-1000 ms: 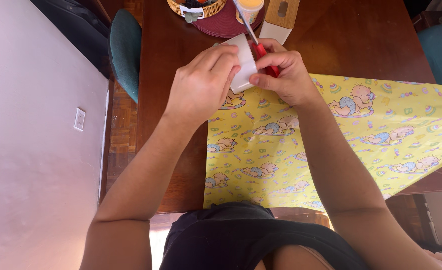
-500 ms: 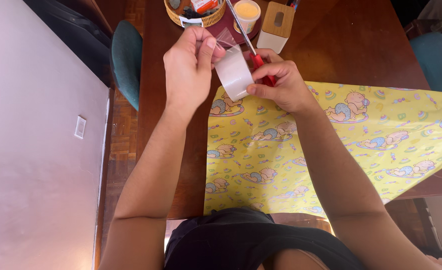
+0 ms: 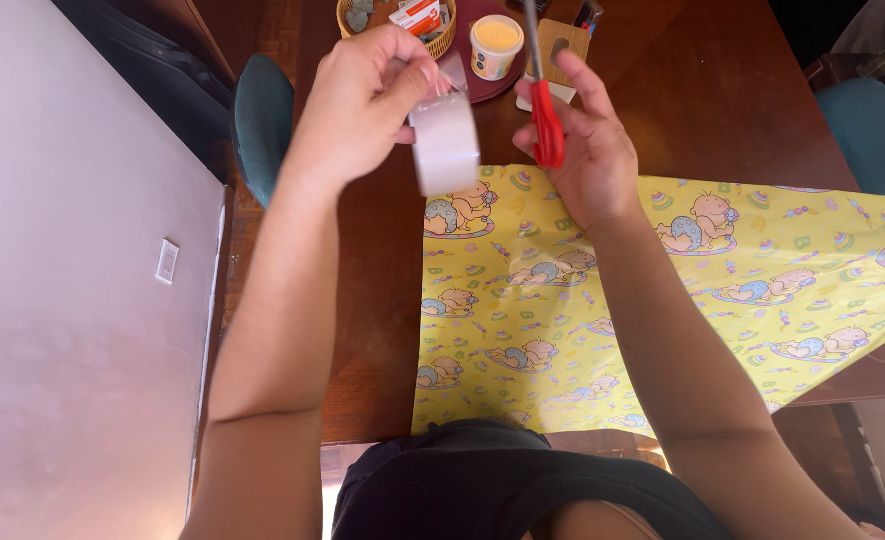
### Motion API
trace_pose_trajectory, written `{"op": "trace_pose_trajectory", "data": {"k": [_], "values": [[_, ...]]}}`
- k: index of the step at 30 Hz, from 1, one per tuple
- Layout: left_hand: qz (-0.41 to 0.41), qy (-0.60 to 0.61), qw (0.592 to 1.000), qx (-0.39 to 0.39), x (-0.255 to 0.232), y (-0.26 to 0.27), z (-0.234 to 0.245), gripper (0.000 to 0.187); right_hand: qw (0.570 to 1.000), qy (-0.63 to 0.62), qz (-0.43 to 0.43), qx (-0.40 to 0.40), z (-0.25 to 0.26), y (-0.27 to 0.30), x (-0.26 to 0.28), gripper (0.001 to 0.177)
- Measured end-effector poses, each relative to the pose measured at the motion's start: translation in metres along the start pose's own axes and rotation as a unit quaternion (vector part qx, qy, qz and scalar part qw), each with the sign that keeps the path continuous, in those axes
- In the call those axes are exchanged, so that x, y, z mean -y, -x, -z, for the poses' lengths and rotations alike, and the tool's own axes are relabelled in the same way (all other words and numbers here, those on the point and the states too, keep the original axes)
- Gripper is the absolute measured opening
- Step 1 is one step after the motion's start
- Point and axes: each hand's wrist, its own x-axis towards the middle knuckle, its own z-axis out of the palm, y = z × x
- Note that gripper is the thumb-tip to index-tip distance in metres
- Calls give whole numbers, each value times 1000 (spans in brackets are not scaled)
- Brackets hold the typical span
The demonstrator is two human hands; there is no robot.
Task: The person wraps a rectangular gift using yellow patterned wrapping paper. They cut the paper with scissors, fold the edges, and secure the folds with clear tape. The wrapped gift is placed on a wooden table.
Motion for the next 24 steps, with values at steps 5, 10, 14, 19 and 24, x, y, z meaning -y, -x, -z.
{"op": "trace_pose_trajectory", "data": {"k": [5,10,14,19,24], "values": [[85,-21,987,132,-3,-15,20,14,991,116,33,60,6,-4,-4,86],[201,-16,957,207,3,-14,39,13,976,195,1,95,22,-4,-13,85],[199,37,953,225,5,-14,52,12,948,265,-13,173,20,1,-8,91],[187,37,956,224,5,-17,64,13,901,370,-5,225,1,1,2,92],[181,39,963,198,0,-13,66,15,866,427,-29,259,-21,4,11,93]]}}
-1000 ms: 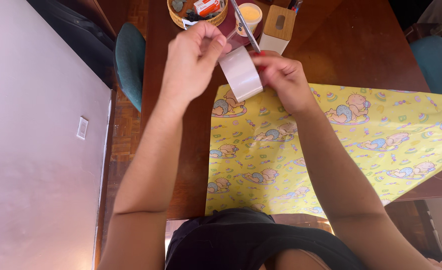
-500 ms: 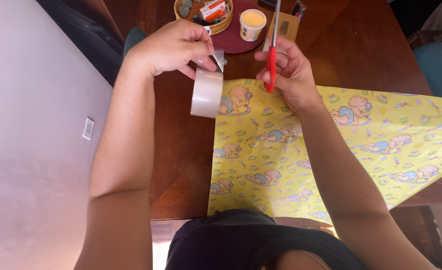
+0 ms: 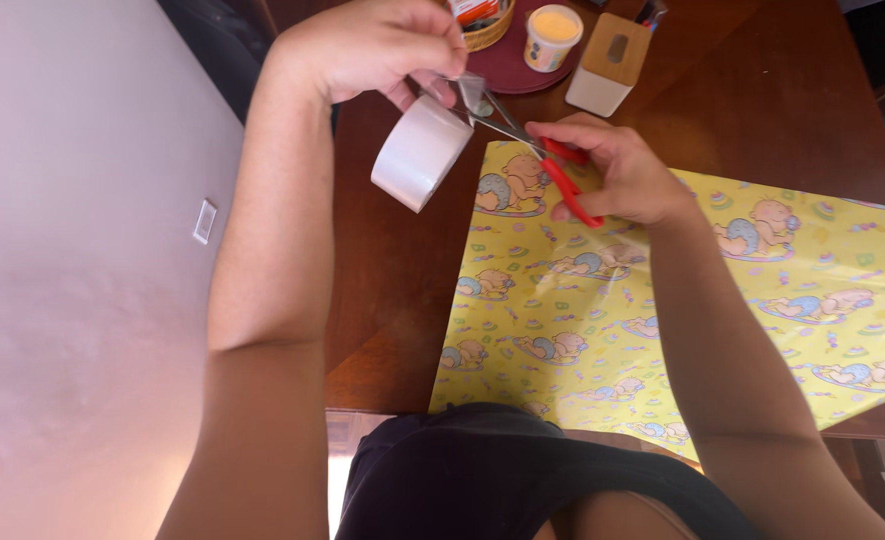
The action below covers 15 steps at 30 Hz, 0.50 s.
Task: The person wraps a rectangular gift using yellow patterned wrapping paper. They cut the paper with scissors, fold the edges, and secure the folds with clear tape. The wrapped gift is placed on a wooden table.
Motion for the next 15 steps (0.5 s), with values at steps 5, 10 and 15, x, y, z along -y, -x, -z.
{"op": "trace_pose_trajectory", "data": {"k": [5,10,15], "values": [[33,-66,996,46,-7,-4,-11,17,997,74,-26,12,-4,-2,13,96],[18,-154,987,48,-12,-6,-16,19,995,87,-51,16,-5,-5,20,97],[29,-162,984,64,-14,-12,-22,20,995,19,-98,13,-7,-6,25,86]]}}
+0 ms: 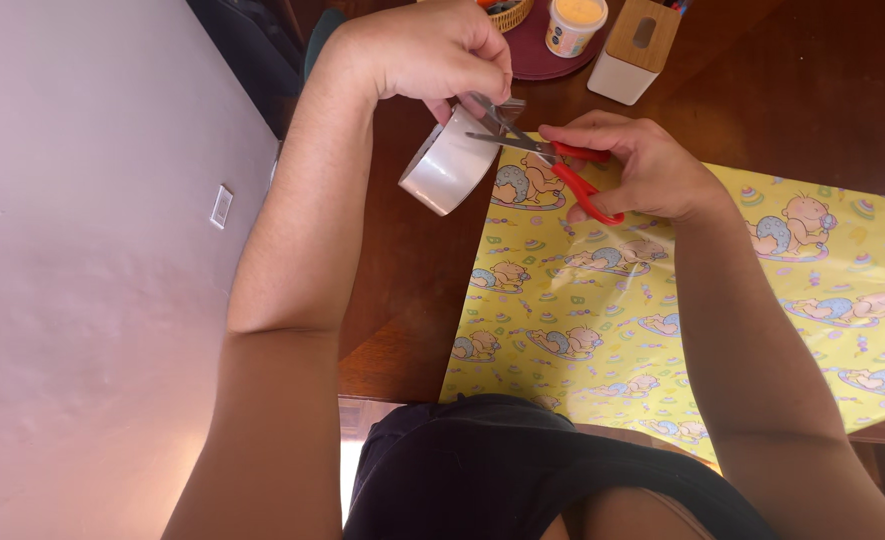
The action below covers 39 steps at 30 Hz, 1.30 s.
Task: The person wraps a rectangular gift using yellow patterned wrapping paper. They cut the paper with scissors, fold the edges, and secure the folds with clear tape. The wrapped gift is placed on a wooden table.
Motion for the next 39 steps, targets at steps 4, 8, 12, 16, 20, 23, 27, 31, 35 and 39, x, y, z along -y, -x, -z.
{"op": "trace_pose_trajectory", "data": {"k": [4,8,12,16,20,23,27,31,35,39], "values": [[7,-3,1000,-10,0,-1,-2,20,998,-57,-24,-17,-2,1,0,77],[-13,11,1000,-23,4,-1,-3,20,998,-50,-25,-34,-1,0,-6,72],[-5,33,998,-52,11,-2,-7,21,998,-38,5,-46,-2,-2,-15,64],[-12,54,997,-60,18,-3,-11,22,998,-7,-2,-64,-2,-2,-19,61],[-20,118,990,-75,28,-5,-16,19,998,-2,3,-69,-4,-2,-21,56],[-33,177,979,-99,33,-6,-21,17,998,3,19,-68,-3,-3,-23,53],[-62,296,948,-103,42,-5,-26,16,996,5,44,-73,-2,-4,-27,47],[-29,297,943,-149,51,-6,-32,20,996,8,19,-92,-3,-5,-29,46],[-16,315,926,-207,66,0,-28,26,996,20,11,-92,0,-3,-32,54],[-4,327,903,-280,102,6,-25,33,992,-45,67,-99,1,-1,-43,55]]}}
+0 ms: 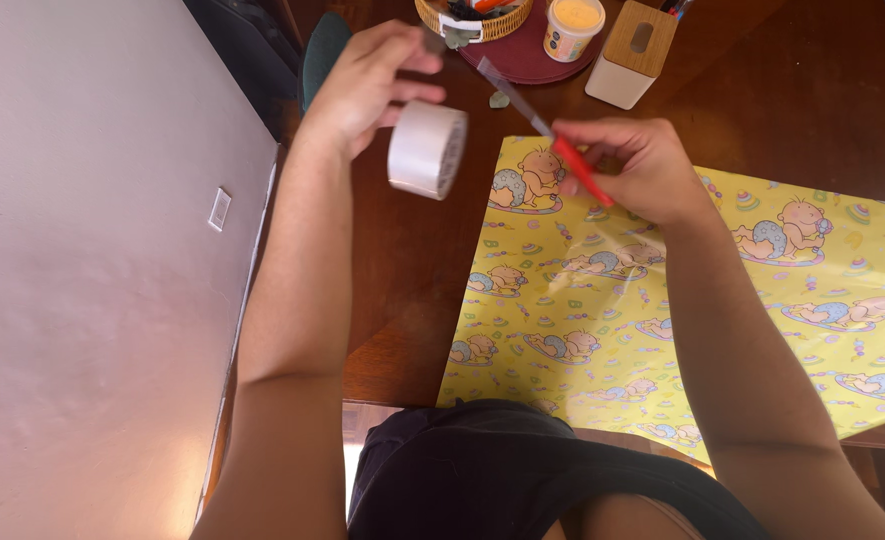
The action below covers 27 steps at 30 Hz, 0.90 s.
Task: The person wraps a rectangular gift using yellow patterned wrapping paper. They cut the paper with scissors, fold the edges, and secure the folds with clear tape. The wrapped gift is placed on a wooden table.
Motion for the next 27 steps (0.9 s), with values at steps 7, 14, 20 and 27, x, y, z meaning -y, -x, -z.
{"op": "trace_pose_trajectory", "data": {"k": [7,14,20,27], "values": [[-62,-300,943,-131,113,2,8,46,985,-149,1,-93,9,4,-15,49],[-80,-249,942,-212,222,3,-28,34,980,-170,7,-104,11,3,-17,50],[14,-309,943,-120,272,28,-57,34,974,-209,31,-86,15,5,-19,52],[71,-214,972,-69,292,30,-48,41,972,-218,35,-82,16,6,-21,51]]}}
